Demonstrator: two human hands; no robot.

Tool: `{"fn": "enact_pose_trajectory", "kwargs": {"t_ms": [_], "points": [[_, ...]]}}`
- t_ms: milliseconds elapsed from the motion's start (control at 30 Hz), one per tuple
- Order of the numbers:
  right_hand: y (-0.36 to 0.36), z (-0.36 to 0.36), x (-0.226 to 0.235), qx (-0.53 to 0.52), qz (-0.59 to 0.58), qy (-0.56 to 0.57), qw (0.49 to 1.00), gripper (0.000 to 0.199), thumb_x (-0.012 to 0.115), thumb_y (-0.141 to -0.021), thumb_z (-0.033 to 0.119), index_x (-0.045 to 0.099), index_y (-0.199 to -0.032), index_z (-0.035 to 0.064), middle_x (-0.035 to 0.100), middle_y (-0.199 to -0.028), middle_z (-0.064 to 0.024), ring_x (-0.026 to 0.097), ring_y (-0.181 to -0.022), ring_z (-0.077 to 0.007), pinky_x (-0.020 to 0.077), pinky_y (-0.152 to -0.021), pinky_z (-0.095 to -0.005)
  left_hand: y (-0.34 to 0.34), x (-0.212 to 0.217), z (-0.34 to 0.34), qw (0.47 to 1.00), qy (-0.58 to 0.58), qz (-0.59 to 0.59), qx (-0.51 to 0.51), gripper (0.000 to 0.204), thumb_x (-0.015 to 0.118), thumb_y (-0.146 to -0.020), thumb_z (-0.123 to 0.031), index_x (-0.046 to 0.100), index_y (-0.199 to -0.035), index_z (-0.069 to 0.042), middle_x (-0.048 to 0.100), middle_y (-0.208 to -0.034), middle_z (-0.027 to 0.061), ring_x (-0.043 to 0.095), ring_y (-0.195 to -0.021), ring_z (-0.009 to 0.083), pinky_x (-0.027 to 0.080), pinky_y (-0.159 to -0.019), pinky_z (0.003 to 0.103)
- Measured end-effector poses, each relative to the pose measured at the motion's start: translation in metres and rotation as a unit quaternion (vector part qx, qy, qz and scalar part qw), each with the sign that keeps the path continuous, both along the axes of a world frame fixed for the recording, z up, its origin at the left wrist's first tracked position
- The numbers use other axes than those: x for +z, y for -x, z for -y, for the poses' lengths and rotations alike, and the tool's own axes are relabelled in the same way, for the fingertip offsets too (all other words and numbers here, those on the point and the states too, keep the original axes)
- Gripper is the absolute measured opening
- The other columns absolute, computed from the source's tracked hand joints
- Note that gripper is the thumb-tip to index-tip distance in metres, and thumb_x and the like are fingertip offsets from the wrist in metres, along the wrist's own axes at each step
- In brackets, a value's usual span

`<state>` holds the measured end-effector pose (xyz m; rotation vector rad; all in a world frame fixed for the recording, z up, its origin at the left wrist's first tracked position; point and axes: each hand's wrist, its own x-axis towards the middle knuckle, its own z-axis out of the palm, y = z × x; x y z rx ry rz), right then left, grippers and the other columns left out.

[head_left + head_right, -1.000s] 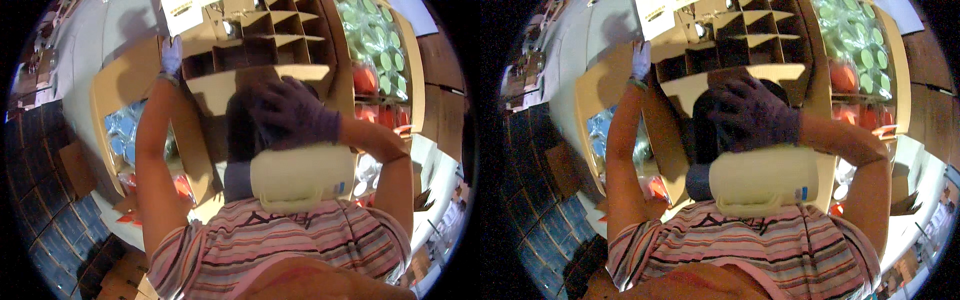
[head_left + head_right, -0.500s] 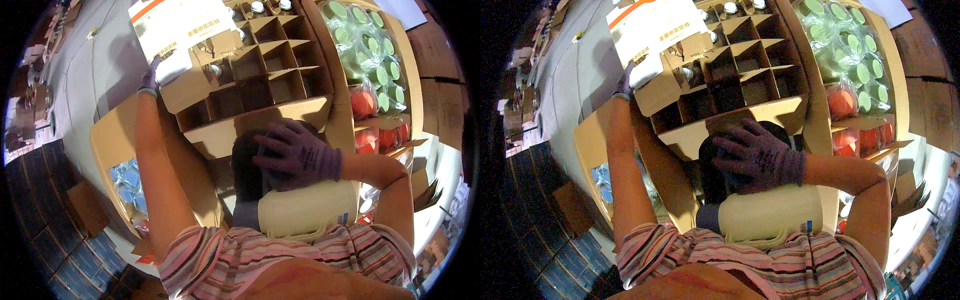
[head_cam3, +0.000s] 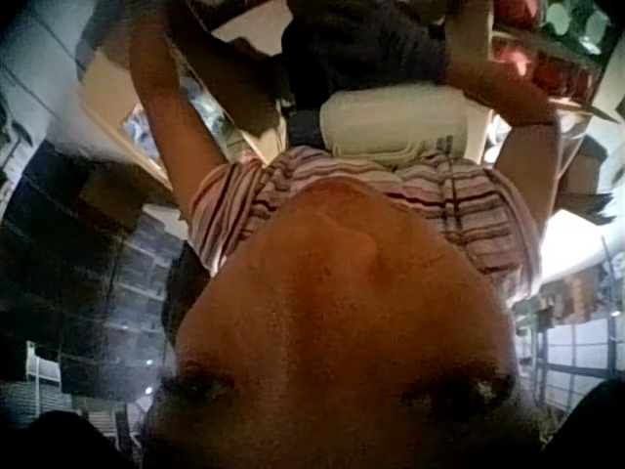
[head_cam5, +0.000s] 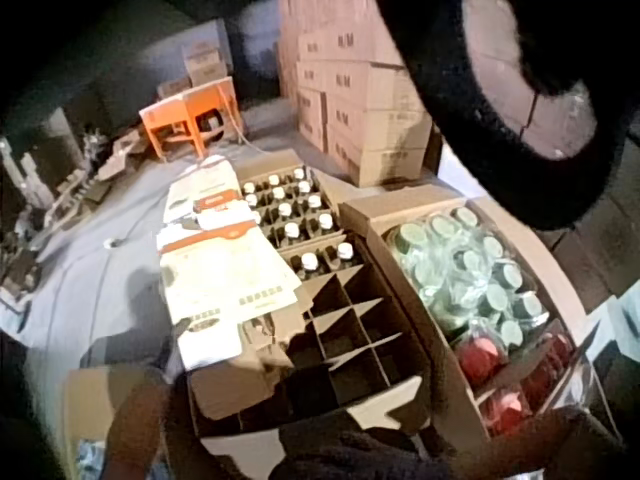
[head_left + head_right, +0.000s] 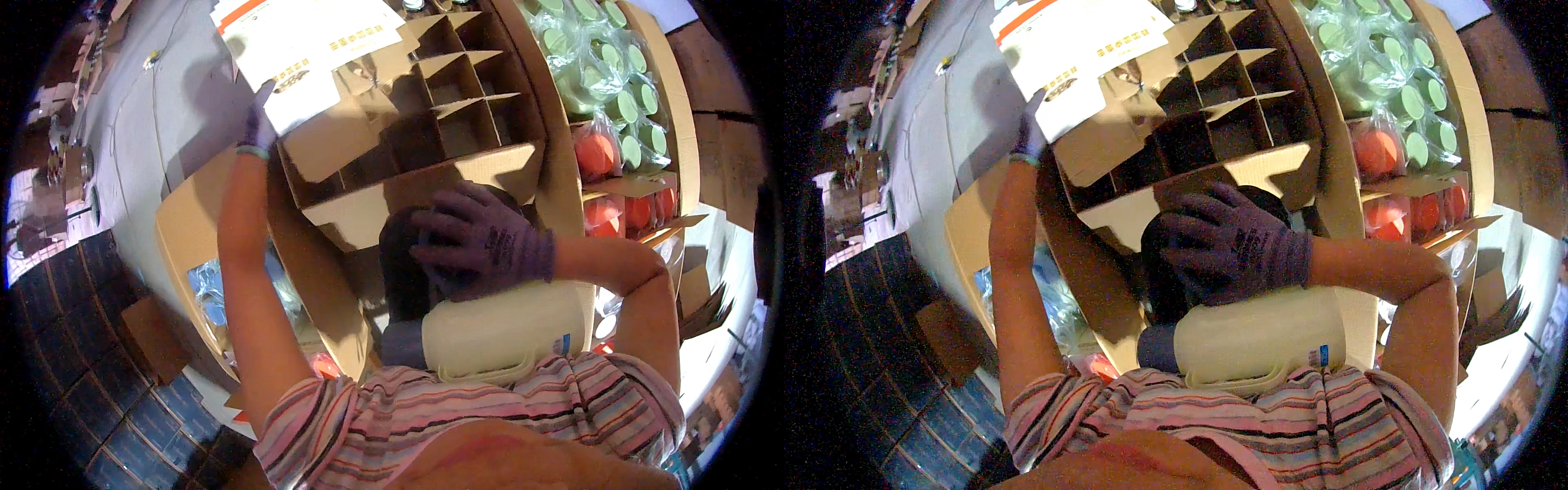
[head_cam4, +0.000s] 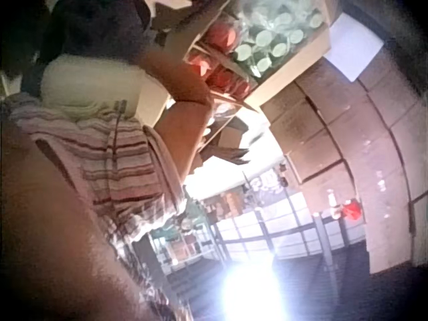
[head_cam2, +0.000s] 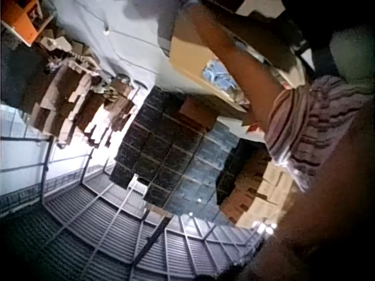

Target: The person places glass jars, plastic jugs, and boxed items into partitioned cardboard boxes while sitting on the floor.

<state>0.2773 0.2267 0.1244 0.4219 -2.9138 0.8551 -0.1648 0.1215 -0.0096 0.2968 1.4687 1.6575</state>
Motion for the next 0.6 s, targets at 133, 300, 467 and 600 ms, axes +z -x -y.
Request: {"fn": "enact_pose_trajectory", "kwargs": {"t_ms": [133,300,467,600], "points": [[-0.002,0.0,-0.003,-0.029,-0.049,-0.016,0.998,0.061,0.07,-0.066,0.046,0.058,-0.122,0.0232,0.05,-0.13,-0.0126,0.048,-0.115,-0.0375,0.0399,-0.096,-0.0533,-0.029,-0.025,-0.034,0.998,0.007,-0.025,0.061,0.044,0.063,-0.088,-0.021,0.053,-0.123,0.003,0.06,-0.114,0.0136,0.06,-0.101,0.0238,0.048,-0.088,0.032],[-0.002,-0.001,-0.004,-0.016,-0.036,0.012,0.999,0.058,0.065,-0.068,0.046,0.058,-0.119,0.0208,0.048,-0.131,-0.0156,0.045,-0.118,-0.0384,0.034,-0.099,-0.0558,-0.028,-0.031,-0.045,0.987,-0.083,0.116,0.068,0.044,0.063,-0.087,-0.016,0.051,-0.125,0.004,0.06,-0.115,0.0149,0.062,-0.099,0.0273,0.051,-0.087,0.036],[-0.003,-0.005,-0.003,-0.032,-0.034,0.025,0.999,0.054,0.066,-0.068,0.043,0.06,-0.116,0.0189,0.049,-0.129,-0.0157,0.045,-0.118,-0.0378,0.0353,-0.097,-0.055,-0.048,-0.027,-0.059,0.992,-0.05,0.044,0.105,0.042,0.065,-0.086,-0.014,0.053,-0.121,0.006,0.062,-0.112,0.0151,0.062,-0.098,0.0262,0.053,-0.082,0.036],[-0.005,-0.008,0.0,-0.034,-0.029,0.035,0.998,0.053,0.066,-0.068,0.041,0.06,-0.116,0.0184,0.05,-0.128,-0.0153,0.046,-0.118,-0.0369,0.036,-0.097,-0.0545,-0.032,-0.029,-0.048,0.991,-0.029,0.026,0.127,0.04,0.071,-0.081,-0.012,0.059,-0.114,0.007,0.065,-0.104,0.0137,0.064,-0.089,0.0238,0.053,-0.077,0.034]]}}
